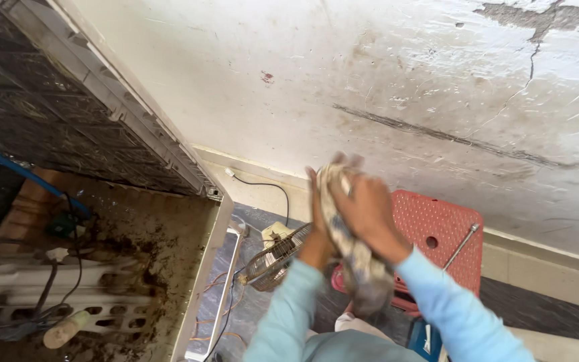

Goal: The person applies glue to the hub of a detached fan blade, then repeatedly removes and reinserts the blade into the fan housing to test the fit. They also wash their hands and wipe the blade with a cloth during the process.

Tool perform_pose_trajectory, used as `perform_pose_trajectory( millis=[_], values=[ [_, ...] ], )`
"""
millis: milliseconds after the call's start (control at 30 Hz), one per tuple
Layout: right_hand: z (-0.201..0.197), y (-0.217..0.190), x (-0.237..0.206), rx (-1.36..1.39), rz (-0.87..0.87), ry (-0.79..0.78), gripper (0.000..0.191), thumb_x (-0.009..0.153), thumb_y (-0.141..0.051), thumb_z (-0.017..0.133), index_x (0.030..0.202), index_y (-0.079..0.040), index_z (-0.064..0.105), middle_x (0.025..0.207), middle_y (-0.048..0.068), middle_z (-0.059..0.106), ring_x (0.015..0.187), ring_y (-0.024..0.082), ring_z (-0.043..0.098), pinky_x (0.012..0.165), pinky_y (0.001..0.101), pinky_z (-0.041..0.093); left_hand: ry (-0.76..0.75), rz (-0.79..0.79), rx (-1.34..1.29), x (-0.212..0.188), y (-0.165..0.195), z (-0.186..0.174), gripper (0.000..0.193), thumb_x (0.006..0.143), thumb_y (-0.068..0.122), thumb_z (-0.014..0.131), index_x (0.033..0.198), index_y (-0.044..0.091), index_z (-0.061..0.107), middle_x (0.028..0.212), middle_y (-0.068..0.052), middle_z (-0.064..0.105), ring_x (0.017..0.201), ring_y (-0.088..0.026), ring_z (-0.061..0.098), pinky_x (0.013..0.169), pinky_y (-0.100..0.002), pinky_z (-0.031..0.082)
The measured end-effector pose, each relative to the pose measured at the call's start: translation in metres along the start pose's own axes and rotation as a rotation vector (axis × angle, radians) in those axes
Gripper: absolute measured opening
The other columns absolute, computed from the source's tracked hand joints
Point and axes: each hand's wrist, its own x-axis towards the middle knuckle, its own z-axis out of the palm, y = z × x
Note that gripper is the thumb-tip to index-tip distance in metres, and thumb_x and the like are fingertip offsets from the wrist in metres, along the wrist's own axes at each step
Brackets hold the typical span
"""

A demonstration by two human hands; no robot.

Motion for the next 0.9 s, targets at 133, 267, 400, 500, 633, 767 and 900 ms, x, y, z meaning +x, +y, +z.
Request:
perform_pose_trajectory(
  millis=[133,267,400,500,633,767,900],
  values=[
    [-0.012,-0.006,0.037,-0.025,0.015,0.081,0.046,0.098,-0.042,0.06,0.083,-0.001,0.074,0.069,0.027,0.065,0.068,0.043,0.066,0.063,0.0522,0.049,-0.037,0.062,0.128,-0.03,-0.043,0.005,0.07,0.107,0.057,0.033,0.158,0.009,0.036,0.15,-0.008,0.052,0.135,-0.021,0.053,0.115,-0.037,0.045],
    [-0.012,-0.015,-0.017,0.257,-0.07,-0.02,0.043,0.097,-0.037,0.06,0.088,0.004,0.069,0.07,0.022,0.066,0.063,0.034,0.068,0.062,0.0479,0.051,-0.003,0.245,0.116,-0.016,0.008,0.014,0.072,0.099,0.059,0.027,0.157,0.015,0.029,0.153,-0.011,0.045,0.136,-0.025,0.049,0.114,-0.043,0.042],
    [0.0,-0.025,-0.064,0.119,-0.178,-0.093,0.038,0.09,-0.037,0.062,0.09,0.0,0.074,0.069,0.022,0.068,0.06,0.031,0.068,0.059,0.0465,0.052,-0.037,0.27,0.097,-0.009,0.023,0.015,0.077,0.096,0.063,0.027,0.157,0.016,0.026,0.151,-0.011,0.045,0.133,-0.026,0.049,0.113,-0.045,0.042],
    [0.0,-0.029,-0.034,-0.101,-0.198,0.058,0.042,0.095,-0.042,0.061,0.089,-0.003,0.075,0.065,0.02,0.065,0.055,0.033,0.066,0.054,0.0459,0.052,-0.192,0.217,0.232,-0.027,-0.015,0.01,0.077,0.101,0.061,0.037,0.16,0.012,0.028,0.151,-0.009,0.05,0.137,-0.021,0.051,0.118,-0.037,0.043],
    [-0.008,-0.029,0.019,-0.05,-0.206,0.247,0.038,0.097,-0.039,0.064,0.093,-0.003,0.075,0.057,0.019,0.062,0.051,0.038,0.065,0.052,0.048,0.05,0.016,0.055,0.02,-0.038,-0.042,0.006,0.07,0.106,0.057,0.041,0.153,0.005,0.043,0.133,-0.01,0.061,0.115,-0.022,0.062,0.101,-0.038,0.052],
    [-0.005,-0.025,-0.008,-0.082,-0.265,0.283,0.039,0.099,-0.035,0.062,0.107,0.003,0.068,0.077,0.025,0.067,0.066,0.043,0.067,0.058,0.0518,0.05,0.053,0.108,-0.112,-0.027,-0.011,0.014,0.065,0.1,0.059,0.038,0.145,0.013,0.048,0.13,-0.01,0.064,0.112,-0.023,0.065,0.098,-0.038,0.055],
    [-0.002,-0.012,-0.073,0.075,-0.281,0.047,0.048,0.091,-0.034,0.063,0.122,0.003,0.062,0.087,0.027,0.069,0.077,0.046,0.065,0.067,0.054,0.048,-0.116,0.331,-0.081,-0.032,0.026,0.023,0.065,0.105,0.054,0.045,0.147,0.004,0.047,0.136,-0.012,0.06,0.113,-0.025,0.061,0.1,-0.04,0.053]
  ],
)
